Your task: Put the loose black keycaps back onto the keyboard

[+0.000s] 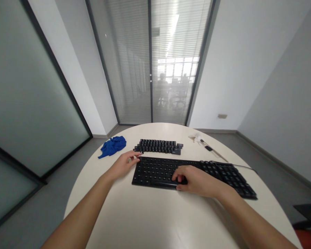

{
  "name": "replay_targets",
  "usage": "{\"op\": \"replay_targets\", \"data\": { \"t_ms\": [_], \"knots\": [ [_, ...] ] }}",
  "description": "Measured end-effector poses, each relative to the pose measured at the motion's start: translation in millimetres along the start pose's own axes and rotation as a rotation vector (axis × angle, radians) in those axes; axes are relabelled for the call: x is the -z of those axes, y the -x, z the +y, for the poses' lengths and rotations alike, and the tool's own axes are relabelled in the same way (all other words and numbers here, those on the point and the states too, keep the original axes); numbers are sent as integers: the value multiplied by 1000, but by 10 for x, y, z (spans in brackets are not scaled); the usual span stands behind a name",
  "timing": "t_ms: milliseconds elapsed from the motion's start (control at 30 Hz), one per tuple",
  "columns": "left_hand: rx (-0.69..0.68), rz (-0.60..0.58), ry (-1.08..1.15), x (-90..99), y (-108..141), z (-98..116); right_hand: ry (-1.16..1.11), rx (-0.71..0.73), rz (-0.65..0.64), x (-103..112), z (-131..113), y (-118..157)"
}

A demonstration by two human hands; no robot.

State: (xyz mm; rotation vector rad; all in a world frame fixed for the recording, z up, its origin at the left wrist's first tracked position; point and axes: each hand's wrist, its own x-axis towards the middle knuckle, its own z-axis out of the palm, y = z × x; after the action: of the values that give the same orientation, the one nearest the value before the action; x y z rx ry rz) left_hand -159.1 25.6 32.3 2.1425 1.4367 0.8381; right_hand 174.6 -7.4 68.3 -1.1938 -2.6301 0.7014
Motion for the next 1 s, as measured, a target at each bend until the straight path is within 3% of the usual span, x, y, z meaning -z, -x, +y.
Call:
{"op": "replay_targets", "data": {
  "t_ms": [200, 367, 1000],
  "knots": [
    [-30, -297, 92, 96, 90, 298, -11, -8, -7, 9, 11, -2],
    [-12, -416, 70, 85, 110, 305, -24, -13, -8, 17, 3, 3],
    [29, -483, 110, 111, 125, 286, -28, -8, -6, 12, -6, 2]
  ]
}}
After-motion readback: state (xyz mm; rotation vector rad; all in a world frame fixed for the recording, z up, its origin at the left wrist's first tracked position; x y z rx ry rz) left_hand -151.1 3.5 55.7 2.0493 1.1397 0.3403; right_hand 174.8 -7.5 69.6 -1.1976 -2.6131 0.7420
